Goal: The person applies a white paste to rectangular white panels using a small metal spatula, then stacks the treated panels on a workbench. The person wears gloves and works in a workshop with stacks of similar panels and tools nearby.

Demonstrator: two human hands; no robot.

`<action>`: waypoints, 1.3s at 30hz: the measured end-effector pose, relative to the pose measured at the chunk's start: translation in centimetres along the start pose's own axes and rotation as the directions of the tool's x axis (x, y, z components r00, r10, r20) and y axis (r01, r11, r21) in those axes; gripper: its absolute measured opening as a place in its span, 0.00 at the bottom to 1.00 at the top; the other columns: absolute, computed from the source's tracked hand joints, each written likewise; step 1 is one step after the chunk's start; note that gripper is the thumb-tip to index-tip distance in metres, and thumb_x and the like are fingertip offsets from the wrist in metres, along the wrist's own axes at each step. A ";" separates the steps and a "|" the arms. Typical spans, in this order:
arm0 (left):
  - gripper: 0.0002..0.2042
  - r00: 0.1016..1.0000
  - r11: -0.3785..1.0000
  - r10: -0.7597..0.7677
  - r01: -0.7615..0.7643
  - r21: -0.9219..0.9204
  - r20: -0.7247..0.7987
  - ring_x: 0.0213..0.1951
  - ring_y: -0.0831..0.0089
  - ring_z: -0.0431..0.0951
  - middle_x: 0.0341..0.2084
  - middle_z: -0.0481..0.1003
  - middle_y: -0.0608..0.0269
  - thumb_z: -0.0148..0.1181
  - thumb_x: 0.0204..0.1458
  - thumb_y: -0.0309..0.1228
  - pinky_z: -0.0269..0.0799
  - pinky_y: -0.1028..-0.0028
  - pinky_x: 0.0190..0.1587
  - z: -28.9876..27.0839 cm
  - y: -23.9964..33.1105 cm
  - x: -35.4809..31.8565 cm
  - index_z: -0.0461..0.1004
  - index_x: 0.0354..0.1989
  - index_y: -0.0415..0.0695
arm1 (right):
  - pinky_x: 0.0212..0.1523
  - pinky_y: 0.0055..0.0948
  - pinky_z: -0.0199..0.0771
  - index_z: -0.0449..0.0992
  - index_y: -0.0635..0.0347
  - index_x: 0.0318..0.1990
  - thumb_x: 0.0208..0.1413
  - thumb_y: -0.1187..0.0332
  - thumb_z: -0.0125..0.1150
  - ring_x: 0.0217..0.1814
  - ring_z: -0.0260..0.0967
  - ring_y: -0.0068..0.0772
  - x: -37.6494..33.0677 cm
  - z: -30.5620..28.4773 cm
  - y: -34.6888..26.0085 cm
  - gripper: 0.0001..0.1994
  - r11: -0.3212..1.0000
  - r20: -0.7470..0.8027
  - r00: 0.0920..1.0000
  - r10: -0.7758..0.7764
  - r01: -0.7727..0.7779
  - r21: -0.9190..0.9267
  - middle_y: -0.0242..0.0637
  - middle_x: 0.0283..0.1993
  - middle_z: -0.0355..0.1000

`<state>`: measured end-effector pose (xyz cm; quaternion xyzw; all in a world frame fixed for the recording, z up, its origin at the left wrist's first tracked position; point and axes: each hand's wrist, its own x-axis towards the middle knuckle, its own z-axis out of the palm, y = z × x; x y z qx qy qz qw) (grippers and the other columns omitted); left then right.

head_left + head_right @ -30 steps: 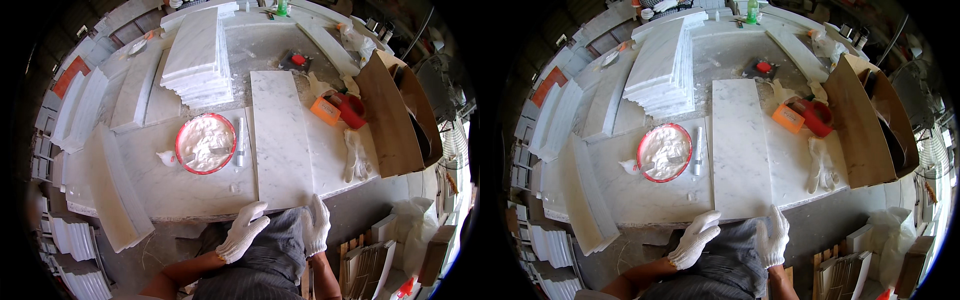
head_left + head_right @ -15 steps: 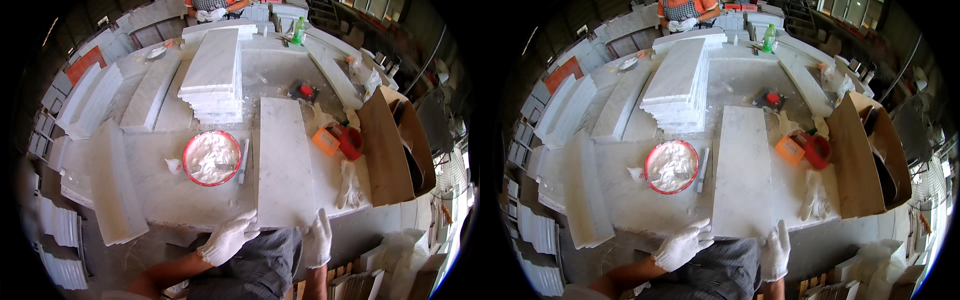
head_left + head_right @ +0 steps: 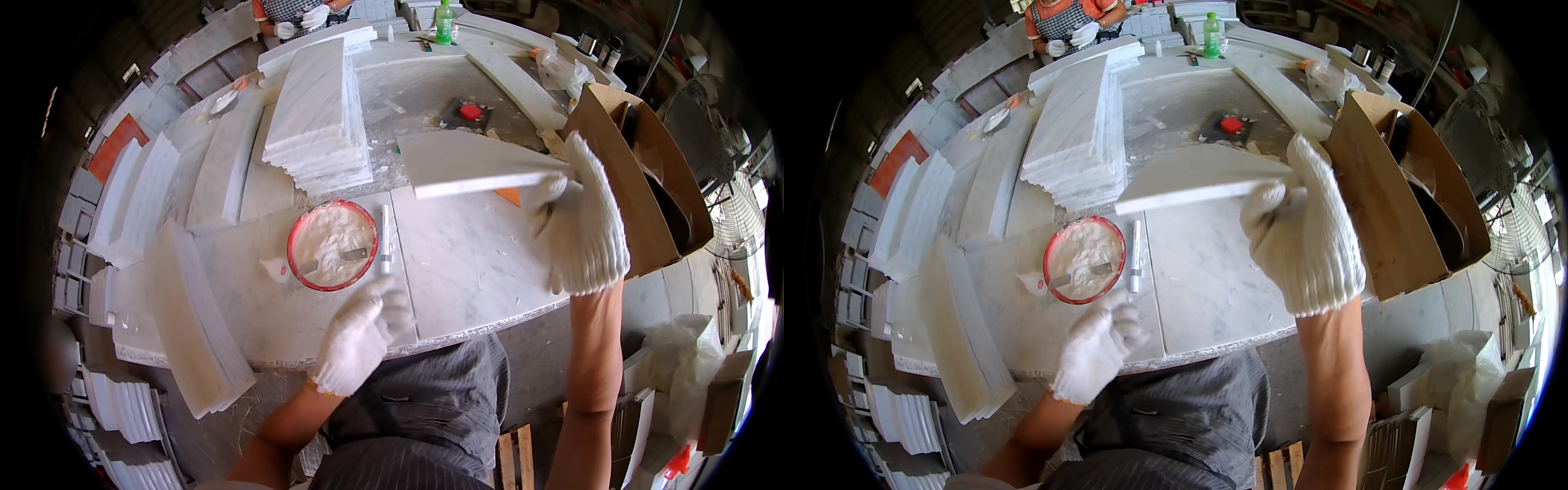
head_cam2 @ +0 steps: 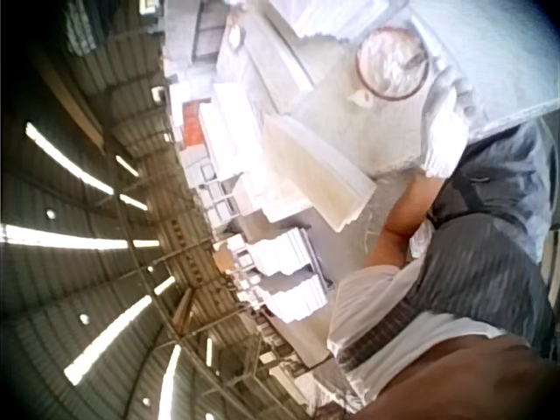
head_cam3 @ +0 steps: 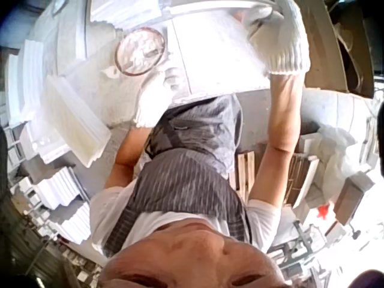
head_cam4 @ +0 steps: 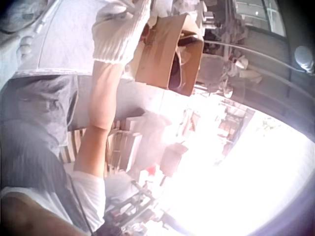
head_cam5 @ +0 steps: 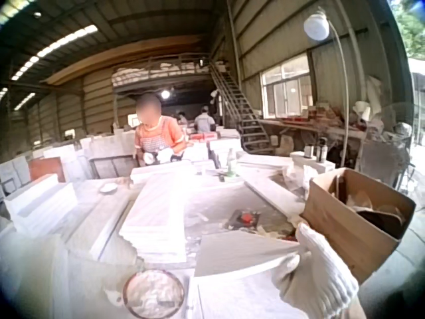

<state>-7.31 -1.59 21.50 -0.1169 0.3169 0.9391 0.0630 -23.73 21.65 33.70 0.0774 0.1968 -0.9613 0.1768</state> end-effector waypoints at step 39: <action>0.18 0.964 0.931 -0.099 0.177 0.319 -0.245 0.48 0.71 0.77 0.47 0.77 0.61 0.62 0.59 0.30 0.75 0.68 0.54 -2.4 -6.9 6.6 0.73 0.56 0.39 | 0.51 0.29 0.71 0.58 0.62 0.71 0.52 0.61 0.70 0.54 0.69 0.30 -6.9 -17.7 8.5 0.40 0.929 0.006 0.998 0.055 -0.049 -0.366 0.36 0.56 0.71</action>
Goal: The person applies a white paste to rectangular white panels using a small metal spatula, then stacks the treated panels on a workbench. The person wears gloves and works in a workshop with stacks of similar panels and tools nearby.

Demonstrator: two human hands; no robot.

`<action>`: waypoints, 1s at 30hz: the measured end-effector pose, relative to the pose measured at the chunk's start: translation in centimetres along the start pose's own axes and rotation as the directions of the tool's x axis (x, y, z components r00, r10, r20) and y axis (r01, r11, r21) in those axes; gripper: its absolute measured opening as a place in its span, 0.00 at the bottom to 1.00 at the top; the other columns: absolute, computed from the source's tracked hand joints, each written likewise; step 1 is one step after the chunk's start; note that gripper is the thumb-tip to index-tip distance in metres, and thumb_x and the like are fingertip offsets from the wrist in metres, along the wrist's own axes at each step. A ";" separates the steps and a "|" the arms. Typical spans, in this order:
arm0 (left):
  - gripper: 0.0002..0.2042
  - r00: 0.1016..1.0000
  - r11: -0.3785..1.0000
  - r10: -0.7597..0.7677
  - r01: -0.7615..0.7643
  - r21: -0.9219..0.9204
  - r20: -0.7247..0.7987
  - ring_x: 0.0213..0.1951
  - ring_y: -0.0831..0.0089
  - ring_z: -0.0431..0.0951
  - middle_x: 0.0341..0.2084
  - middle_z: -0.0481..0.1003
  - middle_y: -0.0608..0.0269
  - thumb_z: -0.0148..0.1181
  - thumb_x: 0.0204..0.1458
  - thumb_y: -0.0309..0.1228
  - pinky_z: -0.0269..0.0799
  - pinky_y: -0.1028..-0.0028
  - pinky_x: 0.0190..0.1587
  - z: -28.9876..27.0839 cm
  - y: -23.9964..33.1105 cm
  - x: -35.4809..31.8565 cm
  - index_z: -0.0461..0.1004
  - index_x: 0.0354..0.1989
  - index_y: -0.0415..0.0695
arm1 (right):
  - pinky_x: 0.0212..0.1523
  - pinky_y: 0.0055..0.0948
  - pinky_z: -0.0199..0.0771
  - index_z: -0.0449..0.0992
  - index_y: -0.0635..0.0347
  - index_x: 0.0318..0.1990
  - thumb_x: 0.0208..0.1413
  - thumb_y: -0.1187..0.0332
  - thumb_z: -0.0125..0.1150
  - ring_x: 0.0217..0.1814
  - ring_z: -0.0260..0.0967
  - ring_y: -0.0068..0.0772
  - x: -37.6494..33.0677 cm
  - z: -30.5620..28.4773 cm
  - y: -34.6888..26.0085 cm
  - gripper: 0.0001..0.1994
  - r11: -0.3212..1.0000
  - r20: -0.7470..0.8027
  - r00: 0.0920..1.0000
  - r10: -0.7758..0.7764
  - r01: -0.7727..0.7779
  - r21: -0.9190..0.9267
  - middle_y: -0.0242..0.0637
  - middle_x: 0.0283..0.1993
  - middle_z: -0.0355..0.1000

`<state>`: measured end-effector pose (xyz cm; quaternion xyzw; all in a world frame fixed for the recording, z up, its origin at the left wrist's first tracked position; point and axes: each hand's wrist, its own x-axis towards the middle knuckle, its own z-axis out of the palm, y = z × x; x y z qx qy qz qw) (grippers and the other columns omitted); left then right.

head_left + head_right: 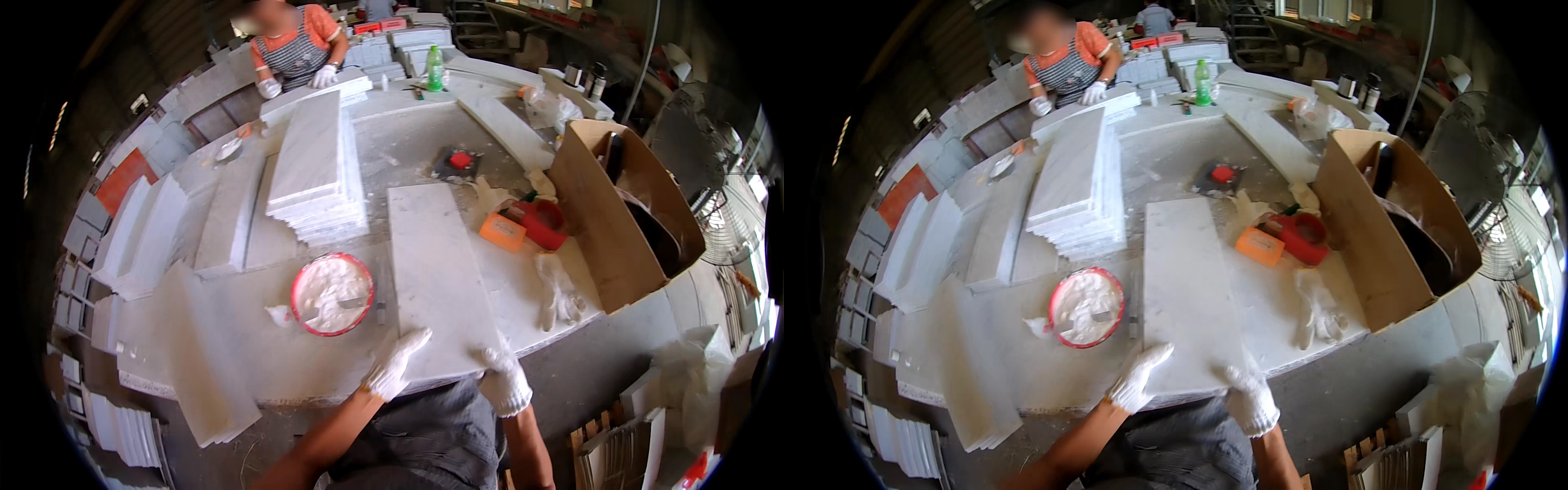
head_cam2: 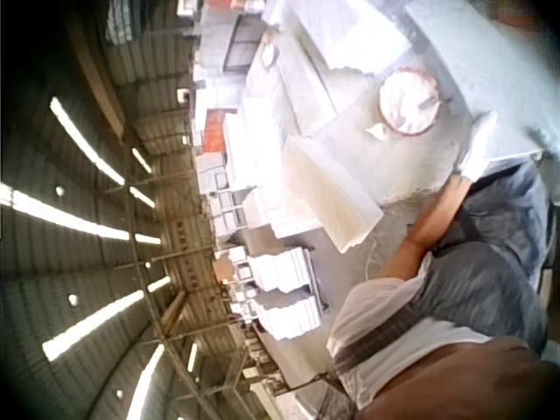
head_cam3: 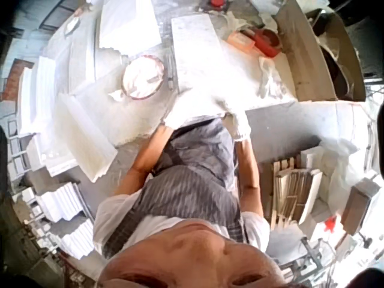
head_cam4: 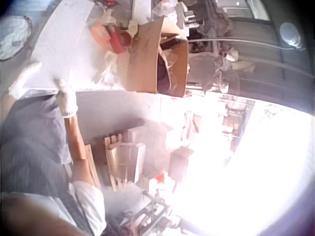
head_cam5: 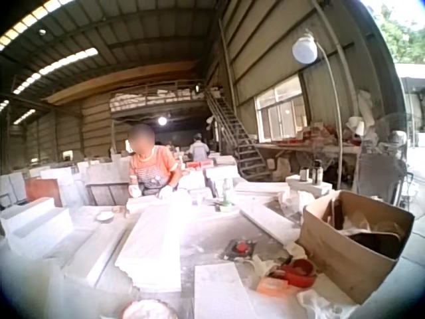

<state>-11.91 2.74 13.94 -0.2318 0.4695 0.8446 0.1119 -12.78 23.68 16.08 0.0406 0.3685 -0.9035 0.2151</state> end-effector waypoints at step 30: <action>0.14 0.926 0.295 -0.064 -0.338 0.894 0.371 0.30 0.57 0.80 0.27 0.78 0.58 0.58 0.62 0.44 0.73 0.62 0.35 -3.0 0.1 -8.1 0.75 0.40 0.46 | 0.28 0.21 0.64 0.73 0.59 0.45 0.68 0.50 0.52 0.31 0.63 0.17 -5.1 -7.6 4.1 0.19 0.873 -0.425 0.902 -0.076 -0.145 -0.465 0.26 0.32 0.67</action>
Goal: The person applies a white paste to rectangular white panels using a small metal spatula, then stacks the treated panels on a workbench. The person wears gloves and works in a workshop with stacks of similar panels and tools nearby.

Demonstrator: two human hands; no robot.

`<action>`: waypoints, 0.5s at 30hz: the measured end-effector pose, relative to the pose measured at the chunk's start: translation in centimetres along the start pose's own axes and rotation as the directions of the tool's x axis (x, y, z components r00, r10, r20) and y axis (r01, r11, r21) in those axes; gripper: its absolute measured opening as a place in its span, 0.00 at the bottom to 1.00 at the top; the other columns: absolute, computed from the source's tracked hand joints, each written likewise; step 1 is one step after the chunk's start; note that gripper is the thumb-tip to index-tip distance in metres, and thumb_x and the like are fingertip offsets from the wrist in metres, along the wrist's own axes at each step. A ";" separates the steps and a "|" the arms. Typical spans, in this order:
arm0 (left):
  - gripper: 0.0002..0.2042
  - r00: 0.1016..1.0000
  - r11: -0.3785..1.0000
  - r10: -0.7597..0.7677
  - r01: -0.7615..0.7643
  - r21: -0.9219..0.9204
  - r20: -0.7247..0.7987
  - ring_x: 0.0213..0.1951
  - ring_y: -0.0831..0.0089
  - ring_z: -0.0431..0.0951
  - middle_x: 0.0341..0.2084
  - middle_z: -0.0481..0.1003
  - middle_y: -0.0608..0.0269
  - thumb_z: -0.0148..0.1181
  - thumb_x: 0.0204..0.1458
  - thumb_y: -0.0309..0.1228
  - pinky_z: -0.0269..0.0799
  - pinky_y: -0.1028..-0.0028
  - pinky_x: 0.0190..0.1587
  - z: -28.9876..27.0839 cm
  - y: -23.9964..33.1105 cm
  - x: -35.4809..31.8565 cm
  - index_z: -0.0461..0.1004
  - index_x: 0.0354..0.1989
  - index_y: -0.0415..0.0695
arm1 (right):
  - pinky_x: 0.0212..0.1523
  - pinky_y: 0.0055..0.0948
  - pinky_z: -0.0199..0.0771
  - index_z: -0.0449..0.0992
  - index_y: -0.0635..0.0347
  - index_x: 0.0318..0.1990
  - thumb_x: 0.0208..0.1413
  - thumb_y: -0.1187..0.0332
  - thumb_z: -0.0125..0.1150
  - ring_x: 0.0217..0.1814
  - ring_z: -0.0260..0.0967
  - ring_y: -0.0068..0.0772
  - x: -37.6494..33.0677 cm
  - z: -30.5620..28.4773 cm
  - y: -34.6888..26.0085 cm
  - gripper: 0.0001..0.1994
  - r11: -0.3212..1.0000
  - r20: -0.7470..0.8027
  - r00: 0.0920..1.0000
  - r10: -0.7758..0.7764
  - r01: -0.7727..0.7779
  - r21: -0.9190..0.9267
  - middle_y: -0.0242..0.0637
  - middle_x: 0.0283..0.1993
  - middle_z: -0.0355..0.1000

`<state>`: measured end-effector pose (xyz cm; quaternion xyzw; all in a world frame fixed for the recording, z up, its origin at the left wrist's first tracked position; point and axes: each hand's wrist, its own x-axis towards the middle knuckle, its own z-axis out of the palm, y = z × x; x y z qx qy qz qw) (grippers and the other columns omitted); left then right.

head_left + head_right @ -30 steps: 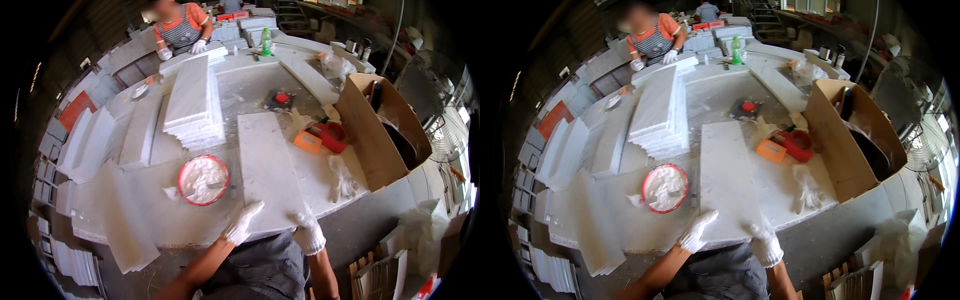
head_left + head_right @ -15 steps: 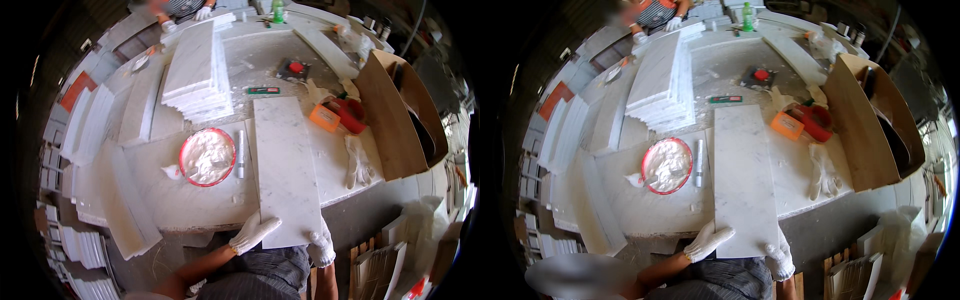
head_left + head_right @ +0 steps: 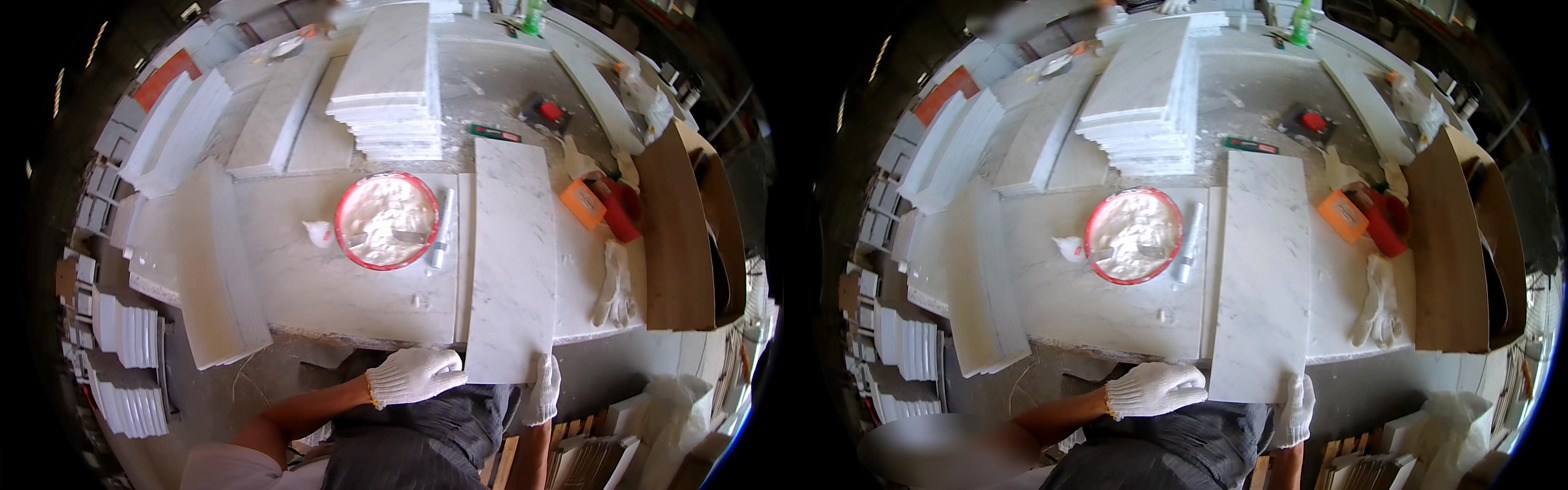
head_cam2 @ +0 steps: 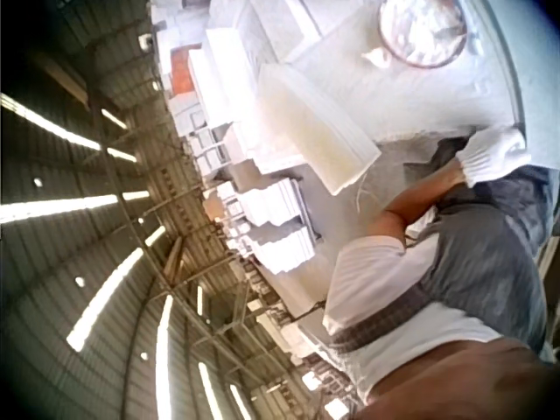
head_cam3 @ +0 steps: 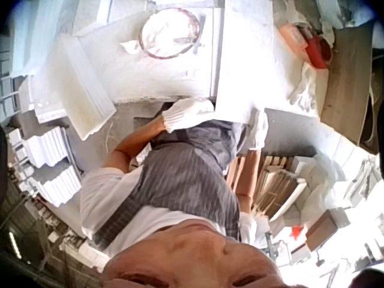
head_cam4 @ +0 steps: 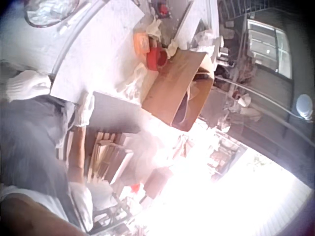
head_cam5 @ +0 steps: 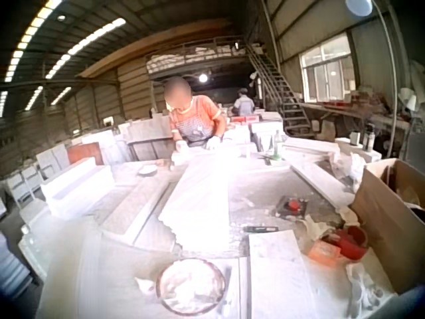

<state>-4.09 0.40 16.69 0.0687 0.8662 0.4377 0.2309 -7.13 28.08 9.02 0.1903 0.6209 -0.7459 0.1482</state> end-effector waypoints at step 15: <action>0.13 0.958 0.964 0.245 -0.224 0.141 -0.150 0.20 0.57 0.75 0.15 0.73 0.57 0.65 0.55 0.42 0.67 0.61 0.24 3.0 -0.7 -2.3 0.78 0.28 0.46 | 0.33 0.25 0.77 0.76 0.72 0.49 0.63 0.64 0.62 0.31 0.74 0.26 -3.8 -5.3 -5.5 0.17 0.796 0.351 0.902 0.250 0.015 -0.605 0.41 0.38 0.77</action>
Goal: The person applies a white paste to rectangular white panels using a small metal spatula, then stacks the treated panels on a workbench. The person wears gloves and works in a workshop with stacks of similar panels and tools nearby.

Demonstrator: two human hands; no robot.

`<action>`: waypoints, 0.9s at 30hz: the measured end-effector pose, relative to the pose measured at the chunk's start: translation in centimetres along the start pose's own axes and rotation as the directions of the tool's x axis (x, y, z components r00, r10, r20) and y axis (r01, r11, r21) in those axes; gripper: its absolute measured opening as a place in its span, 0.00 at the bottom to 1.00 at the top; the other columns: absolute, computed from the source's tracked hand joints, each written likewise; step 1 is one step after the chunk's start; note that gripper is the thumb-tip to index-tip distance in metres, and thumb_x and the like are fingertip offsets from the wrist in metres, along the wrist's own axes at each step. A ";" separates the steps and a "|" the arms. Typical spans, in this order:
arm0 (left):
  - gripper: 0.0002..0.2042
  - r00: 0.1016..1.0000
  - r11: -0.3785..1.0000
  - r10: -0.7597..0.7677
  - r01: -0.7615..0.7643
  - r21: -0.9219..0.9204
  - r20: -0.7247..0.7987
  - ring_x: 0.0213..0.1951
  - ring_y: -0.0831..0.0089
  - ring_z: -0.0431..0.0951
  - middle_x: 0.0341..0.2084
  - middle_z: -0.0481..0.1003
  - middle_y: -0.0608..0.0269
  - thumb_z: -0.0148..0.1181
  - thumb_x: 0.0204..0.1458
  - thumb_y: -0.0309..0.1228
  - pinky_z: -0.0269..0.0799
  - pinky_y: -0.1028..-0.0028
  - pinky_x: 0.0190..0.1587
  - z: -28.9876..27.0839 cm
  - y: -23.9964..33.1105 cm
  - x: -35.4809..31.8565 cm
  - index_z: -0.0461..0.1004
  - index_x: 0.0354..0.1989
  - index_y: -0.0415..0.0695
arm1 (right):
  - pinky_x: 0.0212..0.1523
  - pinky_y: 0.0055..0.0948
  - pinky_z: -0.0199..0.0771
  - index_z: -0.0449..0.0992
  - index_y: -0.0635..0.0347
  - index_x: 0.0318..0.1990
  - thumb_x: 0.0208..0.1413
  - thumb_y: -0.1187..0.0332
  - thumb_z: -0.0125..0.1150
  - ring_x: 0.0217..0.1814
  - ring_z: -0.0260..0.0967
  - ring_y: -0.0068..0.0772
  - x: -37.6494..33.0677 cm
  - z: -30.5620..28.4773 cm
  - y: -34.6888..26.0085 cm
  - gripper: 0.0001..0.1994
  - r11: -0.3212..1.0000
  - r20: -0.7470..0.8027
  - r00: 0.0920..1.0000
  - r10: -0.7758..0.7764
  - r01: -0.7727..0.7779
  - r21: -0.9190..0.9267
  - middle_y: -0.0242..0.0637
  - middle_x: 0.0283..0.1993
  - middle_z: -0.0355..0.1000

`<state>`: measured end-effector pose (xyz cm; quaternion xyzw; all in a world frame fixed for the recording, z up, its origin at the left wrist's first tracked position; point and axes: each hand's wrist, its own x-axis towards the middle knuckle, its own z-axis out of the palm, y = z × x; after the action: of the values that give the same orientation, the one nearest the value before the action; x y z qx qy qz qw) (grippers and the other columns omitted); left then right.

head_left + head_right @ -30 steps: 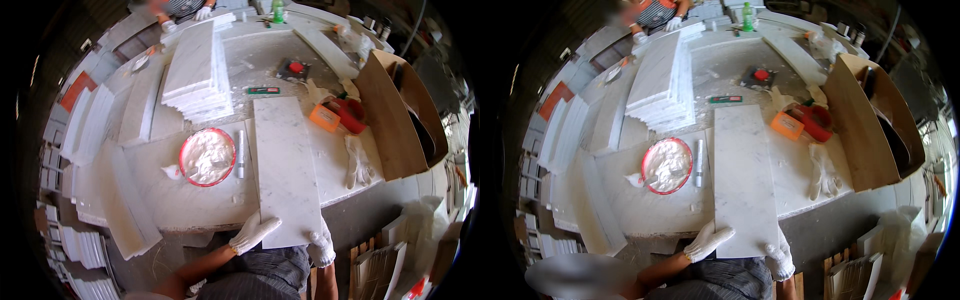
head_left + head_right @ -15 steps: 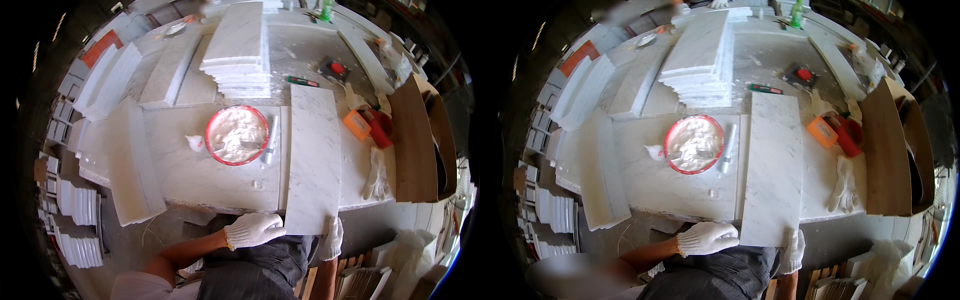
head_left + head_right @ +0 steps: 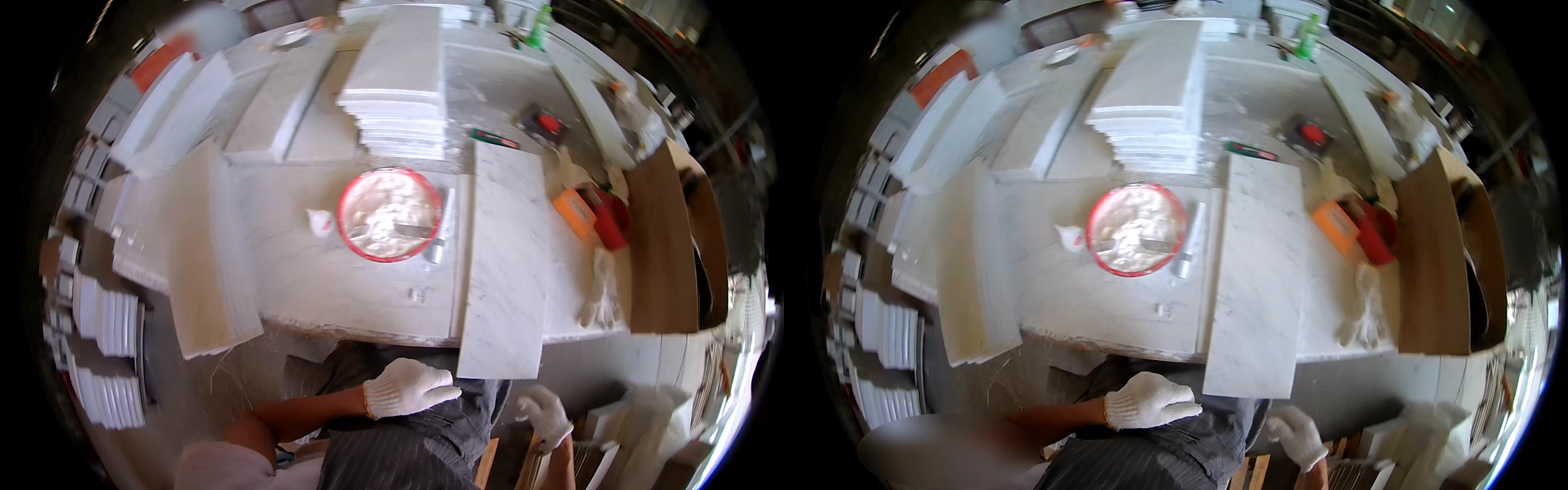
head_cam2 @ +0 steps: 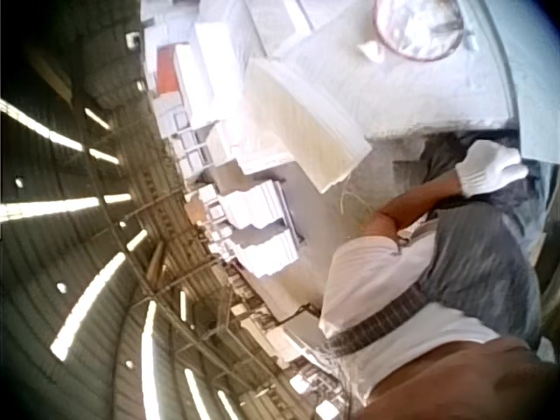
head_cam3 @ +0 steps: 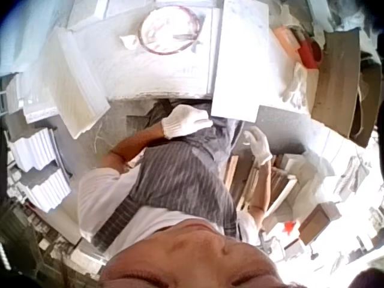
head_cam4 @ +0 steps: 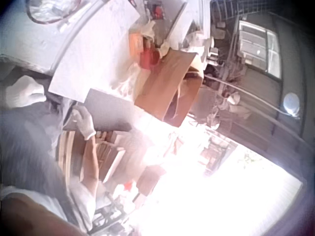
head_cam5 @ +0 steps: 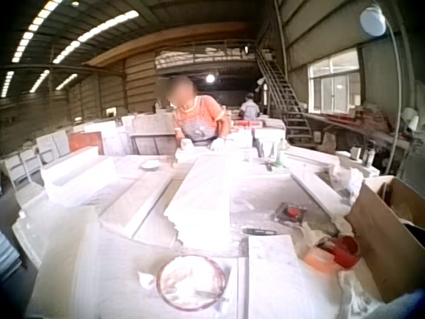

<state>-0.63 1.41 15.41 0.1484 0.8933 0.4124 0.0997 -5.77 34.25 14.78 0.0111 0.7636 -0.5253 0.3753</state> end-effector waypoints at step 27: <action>0.15 0.763 0.833 0.423 -0.115 0.542 -0.488 0.43 0.58 0.79 0.41 0.78 0.60 0.66 0.49 0.27 0.75 0.58 0.46 -1.4 -7.0 4.2 0.75 0.46 0.46 | 0.48 0.50 0.76 0.61 0.49 0.69 0.51 0.55 0.68 0.49 0.74 0.60 22.5 -10.3 -14.9 0.37 0.677 -0.526 0.718 -0.456 -0.104 -0.729 0.54 0.59 0.64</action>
<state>-6.27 -2.39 10.72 0.1639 0.9201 0.2126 -0.2852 -33.88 27.46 15.17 -0.0265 0.9831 -0.1810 -0.0102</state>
